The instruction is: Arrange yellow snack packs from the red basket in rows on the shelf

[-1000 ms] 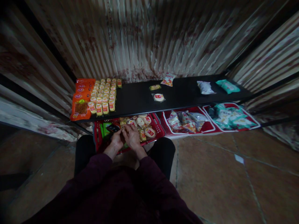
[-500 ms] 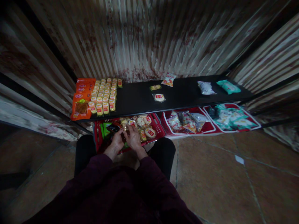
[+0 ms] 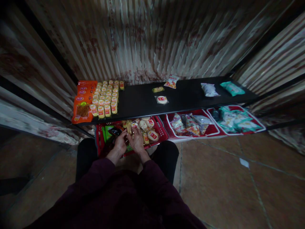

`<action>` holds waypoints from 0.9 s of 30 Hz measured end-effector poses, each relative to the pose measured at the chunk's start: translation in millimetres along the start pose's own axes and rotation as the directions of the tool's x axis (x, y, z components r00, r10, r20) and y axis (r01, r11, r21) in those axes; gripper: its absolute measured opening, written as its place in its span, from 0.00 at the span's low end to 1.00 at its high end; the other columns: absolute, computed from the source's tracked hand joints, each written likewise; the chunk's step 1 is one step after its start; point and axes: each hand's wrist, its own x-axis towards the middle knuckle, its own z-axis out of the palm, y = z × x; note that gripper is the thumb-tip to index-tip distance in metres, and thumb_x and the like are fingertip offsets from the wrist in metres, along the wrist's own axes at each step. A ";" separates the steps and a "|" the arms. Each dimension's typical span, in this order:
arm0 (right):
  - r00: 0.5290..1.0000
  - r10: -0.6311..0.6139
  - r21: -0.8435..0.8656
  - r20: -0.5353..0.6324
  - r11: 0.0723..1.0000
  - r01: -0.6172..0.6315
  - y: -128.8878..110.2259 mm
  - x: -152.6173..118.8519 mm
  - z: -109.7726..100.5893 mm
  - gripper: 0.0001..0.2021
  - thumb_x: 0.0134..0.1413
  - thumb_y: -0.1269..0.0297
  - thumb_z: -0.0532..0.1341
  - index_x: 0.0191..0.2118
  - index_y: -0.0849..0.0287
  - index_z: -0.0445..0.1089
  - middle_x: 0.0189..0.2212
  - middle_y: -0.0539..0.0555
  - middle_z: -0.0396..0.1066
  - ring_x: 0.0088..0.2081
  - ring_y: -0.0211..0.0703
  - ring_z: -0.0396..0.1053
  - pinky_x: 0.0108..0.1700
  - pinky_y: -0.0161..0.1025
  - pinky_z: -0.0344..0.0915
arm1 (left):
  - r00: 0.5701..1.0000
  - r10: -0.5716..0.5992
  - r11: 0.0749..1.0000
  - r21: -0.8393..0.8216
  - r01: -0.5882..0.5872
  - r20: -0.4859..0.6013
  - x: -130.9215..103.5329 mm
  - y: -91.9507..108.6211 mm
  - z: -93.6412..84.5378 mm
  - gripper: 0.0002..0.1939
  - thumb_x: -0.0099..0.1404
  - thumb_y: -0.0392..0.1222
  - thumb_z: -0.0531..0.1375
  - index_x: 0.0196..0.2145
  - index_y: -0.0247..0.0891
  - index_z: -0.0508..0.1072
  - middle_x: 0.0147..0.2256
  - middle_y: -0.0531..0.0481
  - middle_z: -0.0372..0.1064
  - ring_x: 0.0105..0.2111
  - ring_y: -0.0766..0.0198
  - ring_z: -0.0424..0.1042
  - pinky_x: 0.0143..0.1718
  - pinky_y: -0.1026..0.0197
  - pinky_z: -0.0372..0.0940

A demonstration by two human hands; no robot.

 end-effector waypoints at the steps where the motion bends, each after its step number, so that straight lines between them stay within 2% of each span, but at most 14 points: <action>1: 1.000 0.002 0.000 -0.005 1.000 -0.002 0.4 -0.2 0.0 0.21 0.55 0.58 0.56 0.52 0.62 0.66 0.48 0.63 0.67 0.52 0.52 0.64 0.54 0.50 0.63 | 1.000 0.004 1.000 0.010 -0.004 -0.006 -1.5 0.4 0.9 0.13 0.52 0.34 0.60 0.37 0.41 0.76 0.36 0.50 0.74 0.32 0.68 0.70 0.36 0.65 0.62; 6: 0.999 0.032 0.001 -0.020 0.999 -0.032 1.0 -0.2 -1.0 0.21 0.54 0.58 0.56 0.52 0.62 0.66 0.47 0.63 0.68 0.50 0.52 0.65 0.51 0.49 0.65 | 0.998 0.064 0.996 0.061 -0.065 0.020 -6.4 2.1 2.0 0.13 0.53 0.35 0.59 0.37 0.41 0.77 0.40 0.49 0.74 0.34 0.68 0.70 0.35 0.66 0.62; 12: 0.994 0.105 0.007 -0.005 0.994 -0.105 2.8 4.1 -1.2 0.21 0.53 0.59 0.55 0.50 0.63 0.69 0.41 0.62 0.71 0.41 0.50 0.69 0.46 0.47 0.67 | 0.984 0.156 0.975 0.145 -0.166 0.081 -8.6 5.0 2.3 0.13 0.53 0.35 0.60 0.37 0.41 0.78 0.42 0.47 0.74 0.40 0.63 0.71 0.39 0.63 0.62; 16: 0.992 0.129 0.078 -0.008 0.989 -0.128 3.7 6.2 -0.2 0.19 0.53 0.60 0.55 0.49 0.62 0.69 0.44 0.61 0.72 0.44 0.50 0.70 0.49 0.47 0.66 | 0.971 0.218 0.961 0.154 -0.231 0.092 -9.2 6.4 4.2 0.11 0.53 0.35 0.61 0.36 0.39 0.78 0.44 0.45 0.73 0.44 0.61 0.70 0.42 0.62 0.62; 21: 0.986 0.165 0.197 0.032 0.966 -0.168 2.3 7.3 -1.7 0.19 0.55 0.61 0.54 0.51 0.59 0.67 0.45 0.58 0.73 0.43 0.47 0.71 0.47 0.45 0.68 | 0.970 0.227 0.953 0.184 -0.240 0.088 -11.3 7.6 5.3 0.11 0.54 0.34 0.60 0.36 0.39 0.78 0.46 0.45 0.73 0.43 0.61 0.70 0.41 0.63 0.62; 27: 0.985 0.171 0.272 0.020 0.947 -0.170 -2.5 8.5 -6.2 0.19 0.55 0.59 0.53 0.50 0.61 0.67 0.45 0.61 0.73 0.44 0.49 0.72 0.49 0.48 0.67 | 0.949 0.299 0.931 0.187 -0.313 0.097 -10.7 5.1 4.6 0.11 0.53 0.32 0.61 0.34 0.39 0.78 0.43 0.46 0.74 0.44 0.62 0.69 0.46 0.62 0.60</action>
